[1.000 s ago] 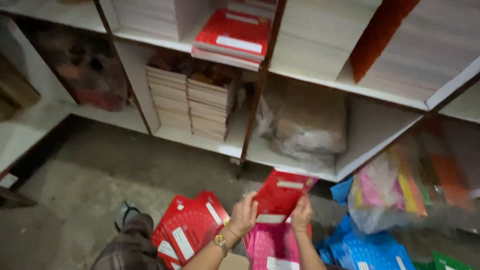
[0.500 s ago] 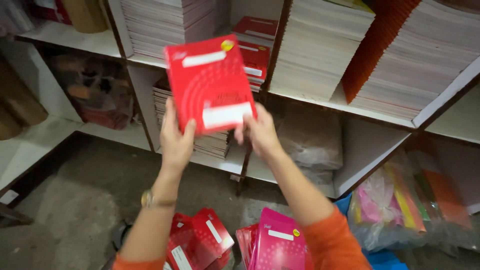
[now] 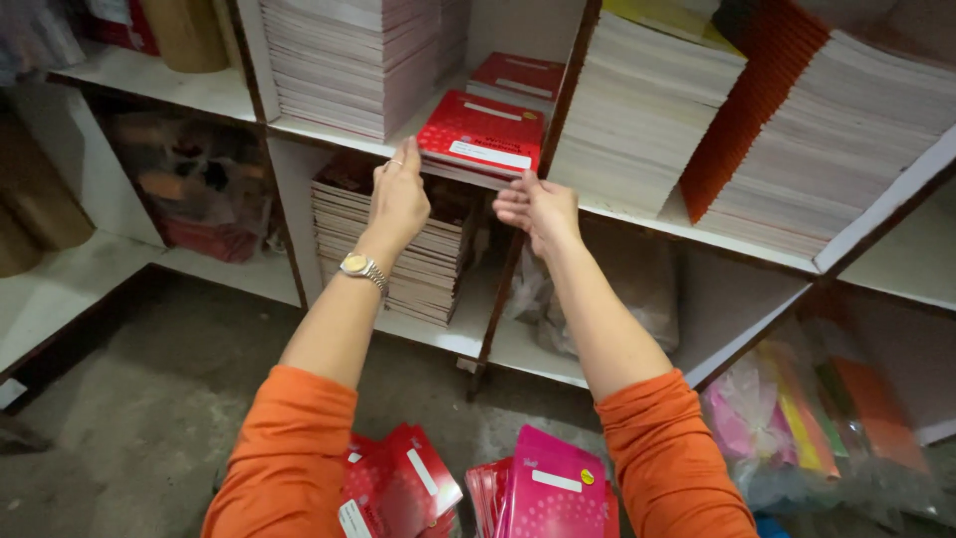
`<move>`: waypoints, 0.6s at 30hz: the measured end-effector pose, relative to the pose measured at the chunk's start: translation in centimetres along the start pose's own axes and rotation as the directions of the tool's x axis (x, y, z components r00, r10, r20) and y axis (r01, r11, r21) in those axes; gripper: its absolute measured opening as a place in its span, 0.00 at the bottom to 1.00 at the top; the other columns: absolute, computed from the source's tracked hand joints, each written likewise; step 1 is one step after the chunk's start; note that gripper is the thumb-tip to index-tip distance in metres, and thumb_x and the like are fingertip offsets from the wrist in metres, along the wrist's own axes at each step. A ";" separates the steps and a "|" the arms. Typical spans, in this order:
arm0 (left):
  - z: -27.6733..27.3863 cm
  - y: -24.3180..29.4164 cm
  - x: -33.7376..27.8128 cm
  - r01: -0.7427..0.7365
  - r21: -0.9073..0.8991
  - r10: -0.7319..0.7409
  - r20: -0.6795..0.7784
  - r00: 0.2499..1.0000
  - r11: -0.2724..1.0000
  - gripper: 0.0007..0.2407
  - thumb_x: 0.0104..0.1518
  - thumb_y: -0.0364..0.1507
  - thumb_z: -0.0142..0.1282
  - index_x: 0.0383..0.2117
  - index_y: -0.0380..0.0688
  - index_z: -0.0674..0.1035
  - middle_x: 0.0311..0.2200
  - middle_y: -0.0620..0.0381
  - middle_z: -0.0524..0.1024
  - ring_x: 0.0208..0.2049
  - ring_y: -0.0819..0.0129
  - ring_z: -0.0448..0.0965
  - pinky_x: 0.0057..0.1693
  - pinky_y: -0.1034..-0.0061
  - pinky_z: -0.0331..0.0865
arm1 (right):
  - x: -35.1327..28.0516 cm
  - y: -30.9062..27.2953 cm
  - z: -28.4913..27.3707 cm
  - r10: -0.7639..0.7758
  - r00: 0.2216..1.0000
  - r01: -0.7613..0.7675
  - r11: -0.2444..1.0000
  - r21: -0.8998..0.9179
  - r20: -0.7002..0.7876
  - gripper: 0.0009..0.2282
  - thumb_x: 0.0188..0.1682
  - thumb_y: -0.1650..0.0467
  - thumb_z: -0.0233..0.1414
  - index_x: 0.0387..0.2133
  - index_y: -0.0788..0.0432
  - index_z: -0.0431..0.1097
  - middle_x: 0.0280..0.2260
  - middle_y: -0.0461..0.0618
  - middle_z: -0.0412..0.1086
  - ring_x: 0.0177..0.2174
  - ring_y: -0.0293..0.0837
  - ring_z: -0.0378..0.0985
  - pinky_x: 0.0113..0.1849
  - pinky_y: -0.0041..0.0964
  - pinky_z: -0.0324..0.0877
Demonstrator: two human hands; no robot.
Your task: Organizing and stocking notebooks onto shelves from piles on the floor.
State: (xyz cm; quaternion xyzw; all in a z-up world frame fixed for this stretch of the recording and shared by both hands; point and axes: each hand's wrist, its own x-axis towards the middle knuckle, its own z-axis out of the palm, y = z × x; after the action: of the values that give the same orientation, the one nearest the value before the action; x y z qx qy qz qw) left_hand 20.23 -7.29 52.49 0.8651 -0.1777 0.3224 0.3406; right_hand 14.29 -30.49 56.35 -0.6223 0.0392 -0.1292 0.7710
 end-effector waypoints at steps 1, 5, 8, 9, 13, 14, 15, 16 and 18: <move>-0.8 0.6 0.1 0.003 0.003 -0.003 -0.002 1.000 1.000 0.31 0.54 0.15 0.47 0.70 0.37 0.60 0.68 0.40 0.62 0.56 0.39 0.69 0.66 0.59 0.61 | 0.0 0.1 -0.1 0.002 1.000 -0.002 1.000 0.000 0.005 0.19 0.57 0.64 0.48 0.44 0.75 0.69 0.38 0.67 0.77 0.31 0.53 0.85 0.31 0.41 0.82; -3.3 2.8 -2.6 -0.063 -0.077 0.059 -0.052 0.997 0.995 0.32 0.52 0.15 0.49 0.69 0.38 0.59 0.68 0.38 0.56 0.57 0.34 0.65 0.64 0.57 0.61 | -2.6 1.5 -0.2 -0.013 0.999 0.007 0.992 -0.129 -0.046 0.20 0.57 0.58 0.48 0.41 0.68 0.69 0.31 0.58 0.76 0.23 0.47 0.80 0.22 0.38 0.75; -0.9 0.7 -9.3 -0.133 -0.192 0.090 -0.219 0.972 0.972 0.28 0.56 0.15 0.49 0.67 0.38 0.63 0.65 0.37 0.62 0.61 0.37 0.67 0.66 0.57 0.63 | -8.7 7.8 -1.4 -0.044 0.999 0.044 0.983 -0.179 0.004 0.14 0.56 0.63 0.46 0.41 0.62 0.69 0.29 0.53 0.76 0.22 0.45 0.80 0.21 0.36 0.74; 0.6 -0.7 -12.2 -0.120 -0.251 0.055 -0.253 0.966 0.961 0.25 0.59 0.14 0.47 0.65 0.41 0.67 0.62 0.40 0.68 0.62 0.41 0.70 0.67 0.58 0.66 | -11.2 10.9 -2.1 -0.039 0.998 0.050 0.972 -0.229 0.051 0.10 0.56 0.67 0.44 0.41 0.59 0.70 0.27 0.53 0.76 0.23 0.45 0.81 0.22 0.37 0.75; 10.5 -12.9 -30.3 0.360 0.046 -0.359 0.262 0.896 0.932 0.16 0.62 0.19 0.46 0.54 0.43 0.77 0.54 0.42 0.76 0.57 0.43 0.75 0.63 0.54 0.68 | -21.6 37.5 -9.1 0.637 0.722 -0.622 0.769 -0.150 0.270 0.06 0.53 0.73 0.46 0.38 0.62 0.69 0.30 0.57 0.76 0.32 0.53 0.82 0.33 0.49 0.79; 12.1 -15.9 -35.0 0.419 0.160 -0.447 0.390 0.805 0.894 0.17 0.57 0.21 0.49 0.54 0.39 0.76 0.53 0.39 0.74 0.56 0.42 0.73 0.61 0.51 0.67 | -24.5 43.2 -10.5 0.768 0.580 -0.781 0.619 -0.085 0.272 0.04 0.54 0.74 0.49 0.39 0.63 0.68 0.33 0.56 0.73 0.34 0.53 0.80 0.37 0.50 0.80; 13.3 -18.6 -40.0 0.454 0.278 -0.531 0.498 0.686 0.846 0.20 0.52 0.23 0.52 0.54 0.36 0.75 0.53 0.37 0.72 0.55 0.41 0.72 0.59 0.49 0.66 | -28.0 48.7 -11.9 0.866 0.413 -0.900 0.436 -0.019 0.281 0.04 0.56 0.74 0.52 0.40 0.64 0.67 0.35 0.56 0.70 0.36 0.53 0.77 0.41 0.52 0.80; 14.5 -20.3 -43.7 0.475 0.289 -0.553 0.510 0.659 0.831 0.20 0.52 0.23 0.52 0.54 0.36 0.75 0.53 0.37 0.72 0.55 0.41 0.72 0.59 0.49 0.66 | -30.0 50.2 -12.0 0.883 0.381 -0.915 0.403 -0.025 0.274 0.04 0.56 0.74 0.52 0.40 0.64 0.67 0.35 0.56 0.70 0.36 0.53 0.77 0.41 0.52 0.80; 16.5 -23.4 -49.8 -0.114 0.609 -0.548 0.769 0.329 0.785 0.14 0.63 0.31 0.48 0.47 0.39 0.83 0.57 0.44 0.73 0.58 0.45 0.73 0.60 0.51 0.69 | -33.0 52.3 -12.0 0.884 0.349 -0.927 0.374 -0.024 0.310 0.06 0.57 0.74 0.52 0.44 0.65 0.67 0.40 0.58 0.69 0.37 0.51 0.76 0.42 0.50 0.77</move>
State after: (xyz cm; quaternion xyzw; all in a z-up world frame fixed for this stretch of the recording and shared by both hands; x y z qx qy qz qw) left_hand 3.51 1.93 -1.67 0.9644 -0.1074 -0.2366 -0.0500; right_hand -12.33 -23.63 -0.39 -0.4445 0.2612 0.4037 0.7558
